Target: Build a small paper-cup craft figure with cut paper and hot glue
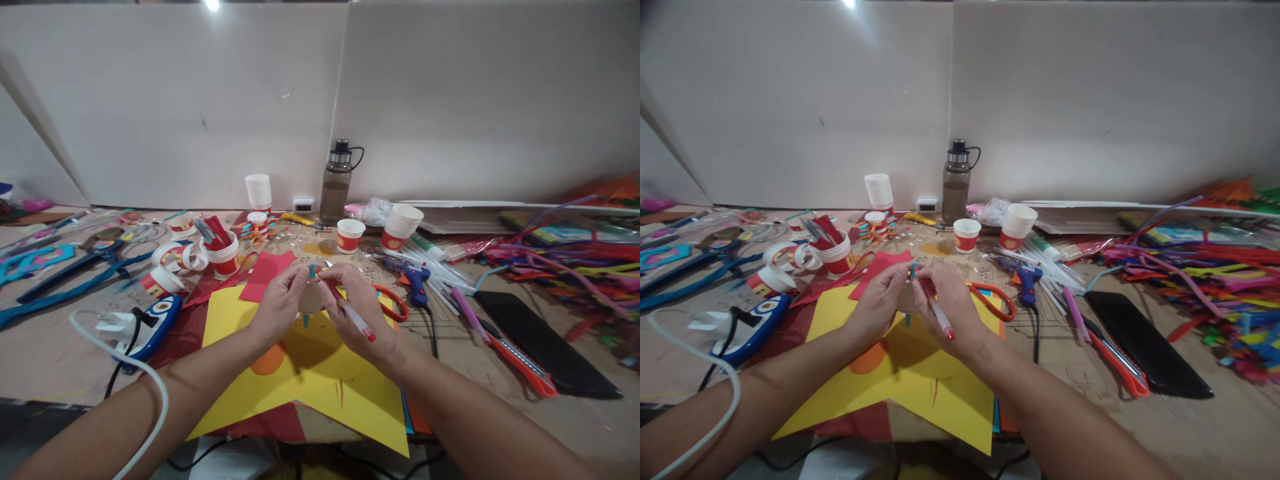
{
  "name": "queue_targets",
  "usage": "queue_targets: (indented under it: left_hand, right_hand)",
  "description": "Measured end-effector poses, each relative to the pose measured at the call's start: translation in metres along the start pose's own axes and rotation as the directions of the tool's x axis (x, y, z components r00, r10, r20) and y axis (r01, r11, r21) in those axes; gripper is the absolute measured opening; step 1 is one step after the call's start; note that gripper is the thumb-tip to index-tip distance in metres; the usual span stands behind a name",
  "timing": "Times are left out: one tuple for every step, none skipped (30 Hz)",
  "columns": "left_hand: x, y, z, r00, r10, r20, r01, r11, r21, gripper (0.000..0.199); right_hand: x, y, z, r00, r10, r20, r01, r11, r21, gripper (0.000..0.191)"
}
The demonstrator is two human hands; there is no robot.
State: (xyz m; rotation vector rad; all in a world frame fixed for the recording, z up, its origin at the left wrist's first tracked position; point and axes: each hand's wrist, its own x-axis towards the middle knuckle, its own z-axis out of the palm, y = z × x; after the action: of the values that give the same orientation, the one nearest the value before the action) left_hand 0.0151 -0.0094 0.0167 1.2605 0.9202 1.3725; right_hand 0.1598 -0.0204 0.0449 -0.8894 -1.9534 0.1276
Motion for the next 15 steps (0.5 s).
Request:
queue_targets:
  left_hand:
    - [0.0,-0.0003,-0.0001,1.0,0.001,0.0,-0.001,1.0,-0.004,0.036]
    - [0.0,-0.0007,-0.0001,1.0,0.002,0.0,-0.002,1.0,-0.007,0.037]
    - [0.0001,-0.0011,-0.0002,1.0,0.003,0.001,-0.003,1.0,-0.009,0.037]
    - [0.0001,-0.0015,-0.0003,1.0,0.006,0.004,-0.006,1.0,-0.007,0.037]
    - [0.0002,-0.0017,-0.0005,1.0,0.01,0.007,-0.01,1.0,-0.002,0.036]
    - [0.0002,-0.0018,-0.0006,1.0,0.014,0.011,-0.014,1.0,0.002,0.036]
    - [0.0002,-0.0017,-0.0007,1.0,0.016,0.012,-0.016,1.0,0.006,0.037]
    - [0.0001,-0.0016,-0.0007,1.0,0.015,0.01,-0.015,1.0,0.009,0.037]
    - [0.0001,-0.0013,-0.0007,1.0,0.014,0.005,-0.014,1.0,0.008,0.038]
    - [0.0,-0.0011,-0.0007,1.0,0.009,-0.001,-0.009,1.0,0.005,0.038]
    - [0.0,-0.0009,-0.0006,1.0,0.005,-0.007,-0.005,1.0,-0.001,0.038]
    - [0.0,-0.0008,-0.0005,1.0,0.001,-0.011,-0.001,1.0,-0.007,0.038]
    - [0.0,-0.0008,-0.0004,1.0,0.0,-0.014,0.0,1.0,-0.012,0.037]
    - [0.0001,-0.0008,-0.0002,1.0,0.0,-0.015,0.0,1.0,-0.015,0.036]
    - [0.0002,-0.0009,-0.0001,1.0,0.002,-0.015,-0.002,1.0,-0.015,0.036]
  right_hand:
    - [0.0,0.0001,0.0001,1.0,0.001,-0.004,-0.001,1.0,-0.003,0.004]
    - [-0.0001,0.0001,0.0002,1.0,0.0,-0.006,-0.001,1.0,-0.007,0.004]
    - [-0.0001,0.0001,0.0002,1.0,-0.001,-0.01,0.001,1.0,-0.009,0.005]
    - [-0.0002,0.0001,0.0002,1.0,-0.005,-0.014,0.005,1.0,-0.011,0.005]
    - [-0.0002,0.0,0.0001,1.0,-0.01,-0.015,0.01,1.0,-0.013,0.004]
    - [-0.0003,0.0,0.0,1.0,-0.015,-0.016,0.015,1.0,-0.013,0.004]
    - [-0.0004,0.0,-0.0001,1.0,-0.021,-0.018,0.021,1.0,-0.014,0.004]
    - [-0.0004,0.0,-0.0002,0.999,-0.026,-0.019,0.026,1.0,-0.014,0.004]
    - [-0.0004,0.0,-0.0003,0.999,-0.026,-0.019,0.025,1.0,-0.015,0.004]
    - [-0.0004,0.0,-0.0003,1.0,-0.022,-0.018,0.022,1.0,-0.014,0.004]
    - [-0.0004,0.0,-0.0004,1.0,-0.017,-0.017,0.016,1.0,-0.011,0.004]
    - [-0.0005,-0.0001,-0.0004,1.0,-0.011,-0.016,0.011,1.0,-0.007,0.004]
    - [-0.0005,-0.0001,-0.0005,1.0,-0.005,-0.016,0.005,1.0,-0.005,0.004]
    - [-0.0005,-0.0003,-0.0006,1.0,-0.001,-0.015,0.001,1.0,-0.005,0.004]
    - [-0.0006,-0.0004,-0.0008,1.0,-0.001,-0.014,0.001,1.0,-0.006,0.004]
